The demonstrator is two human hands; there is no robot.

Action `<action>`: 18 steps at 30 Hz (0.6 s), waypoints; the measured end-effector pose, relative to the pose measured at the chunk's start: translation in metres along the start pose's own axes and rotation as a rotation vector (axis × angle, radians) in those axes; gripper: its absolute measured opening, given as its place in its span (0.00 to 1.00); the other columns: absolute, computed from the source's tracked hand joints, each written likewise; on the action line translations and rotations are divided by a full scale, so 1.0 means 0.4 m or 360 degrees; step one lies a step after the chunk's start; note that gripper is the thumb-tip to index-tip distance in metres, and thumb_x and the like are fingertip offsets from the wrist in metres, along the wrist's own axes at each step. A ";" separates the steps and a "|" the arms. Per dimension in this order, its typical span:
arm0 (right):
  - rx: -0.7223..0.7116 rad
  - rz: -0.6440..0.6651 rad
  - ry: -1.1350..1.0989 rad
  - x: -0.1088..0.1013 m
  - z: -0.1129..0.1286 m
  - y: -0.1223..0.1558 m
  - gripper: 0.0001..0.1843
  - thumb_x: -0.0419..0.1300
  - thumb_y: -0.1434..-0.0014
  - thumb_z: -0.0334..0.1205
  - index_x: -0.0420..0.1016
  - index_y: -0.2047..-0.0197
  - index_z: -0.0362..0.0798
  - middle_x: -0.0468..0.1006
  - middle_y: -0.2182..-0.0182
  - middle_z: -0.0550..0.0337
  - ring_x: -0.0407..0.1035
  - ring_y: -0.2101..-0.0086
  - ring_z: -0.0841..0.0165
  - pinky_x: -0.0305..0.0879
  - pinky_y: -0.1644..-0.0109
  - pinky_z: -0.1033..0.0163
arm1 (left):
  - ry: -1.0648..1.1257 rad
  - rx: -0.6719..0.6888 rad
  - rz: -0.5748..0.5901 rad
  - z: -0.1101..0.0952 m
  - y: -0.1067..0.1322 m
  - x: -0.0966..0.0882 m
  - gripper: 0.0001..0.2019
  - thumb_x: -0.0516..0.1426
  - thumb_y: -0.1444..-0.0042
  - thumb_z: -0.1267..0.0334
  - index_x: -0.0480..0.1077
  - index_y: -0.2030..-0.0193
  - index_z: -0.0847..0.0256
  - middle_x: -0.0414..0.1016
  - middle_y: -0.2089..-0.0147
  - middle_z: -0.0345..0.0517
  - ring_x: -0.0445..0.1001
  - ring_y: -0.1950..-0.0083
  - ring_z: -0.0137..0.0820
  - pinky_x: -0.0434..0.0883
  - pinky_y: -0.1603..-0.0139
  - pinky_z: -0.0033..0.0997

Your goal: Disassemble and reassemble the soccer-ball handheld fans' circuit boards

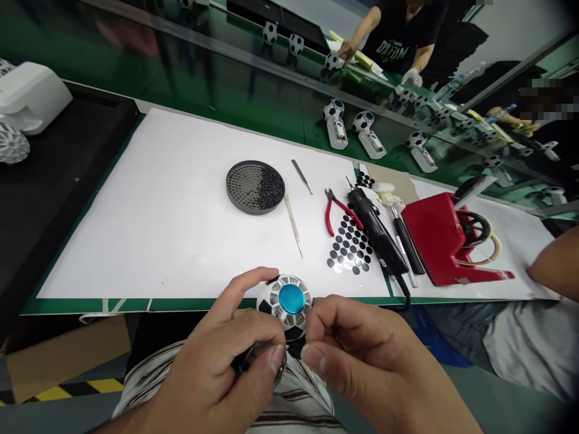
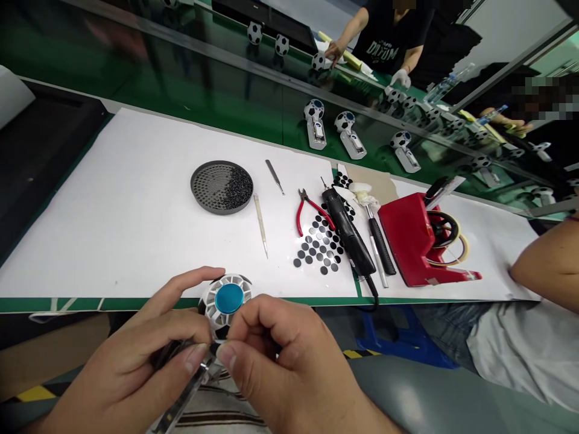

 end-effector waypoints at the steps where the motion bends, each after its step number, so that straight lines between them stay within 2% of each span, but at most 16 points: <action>1: 0.0007 -0.0007 -0.0007 0.000 -0.001 0.000 0.14 0.61 0.36 0.45 0.66 0.69 0.47 0.60 0.77 0.67 0.50 0.74 0.72 0.47 0.72 0.66 | 0.0010 -0.0011 0.0012 0.000 -0.001 0.001 0.10 0.52 0.34 0.63 0.69 0.68 0.48 0.78 0.66 0.40 0.57 0.26 0.33 0.59 0.34 0.28; 5: -0.0037 -0.0017 -0.0047 0.002 0.003 -0.003 0.15 0.63 0.37 0.45 0.66 0.70 0.47 0.60 0.77 0.68 0.50 0.75 0.73 0.47 0.73 0.66 | 0.0148 -0.0122 0.0015 0.009 -0.003 0.010 0.13 0.48 0.31 0.60 0.69 0.66 0.49 0.77 0.63 0.41 0.51 0.24 0.31 0.64 0.40 0.25; 9: -0.0110 -0.0012 -0.0089 0.002 0.006 -0.003 0.14 0.65 0.38 0.44 0.67 0.71 0.47 0.62 0.77 0.67 0.52 0.75 0.73 0.49 0.73 0.67 | 0.0270 -0.0208 0.0110 0.023 0.004 0.022 0.16 0.48 0.30 0.55 0.69 0.68 0.51 0.78 0.64 0.45 0.49 0.23 0.36 0.61 0.33 0.34; 11: -0.0127 -0.0028 -0.0118 -0.001 -0.001 0.000 0.14 0.66 0.39 0.43 0.68 0.71 0.47 0.62 0.77 0.67 0.52 0.75 0.74 0.49 0.73 0.68 | 0.0384 -0.0270 0.0133 0.028 0.013 0.026 0.12 0.52 0.33 0.56 0.73 0.67 0.51 0.80 0.57 0.46 0.49 0.23 0.40 0.62 0.31 0.38; 13: -0.0137 -0.0037 -0.0132 -0.006 -0.013 0.004 0.14 0.66 0.38 0.44 0.69 0.70 0.46 0.64 0.76 0.66 0.53 0.75 0.73 0.50 0.73 0.68 | 0.0604 -0.0466 0.0070 0.032 0.025 0.031 0.07 0.56 0.37 0.55 0.76 0.60 0.48 0.77 0.42 0.43 0.58 0.26 0.45 0.68 0.36 0.40; 15: -0.0148 -0.0077 -0.0129 -0.009 -0.028 0.009 0.15 0.67 0.39 0.45 0.69 0.70 0.47 0.64 0.76 0.67 0.54 0.74 0.73 0.50 0.72 0.68 | 0.0860 -0.0721 -0.0005 0.037 0.038 0.038 0.12 0.59 0.39 0.51 0.75 0.50 0.45 0.69 0.32 0.42 0.71 0.35 0.46 0.74 0.43 0.39; 18: -0.0169 -0.0177 -0.0142 -0.011 -0.048 0.014 0.17 0.68 0.40 0.47 0.69 0.71 0.47 0.63 0.77 0.67 0.54 0.74 0.73 0.51 0.71 0.68 | 0.1150 -0.0932 0.0003 0.053 0.061 0.051 0.19 0.62 0.41 0.48 0.69 0.45 0.45 0.70 0.34 0.46 0.77 0.47 0.42 0.76 0.51 0.36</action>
Point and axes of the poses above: each hand's wrist, its own y-axis away from the middle knuckle, its own x-axis out of the palm, z = x × y, the point moved 1 cm from there along -y, towards the middle knuckle
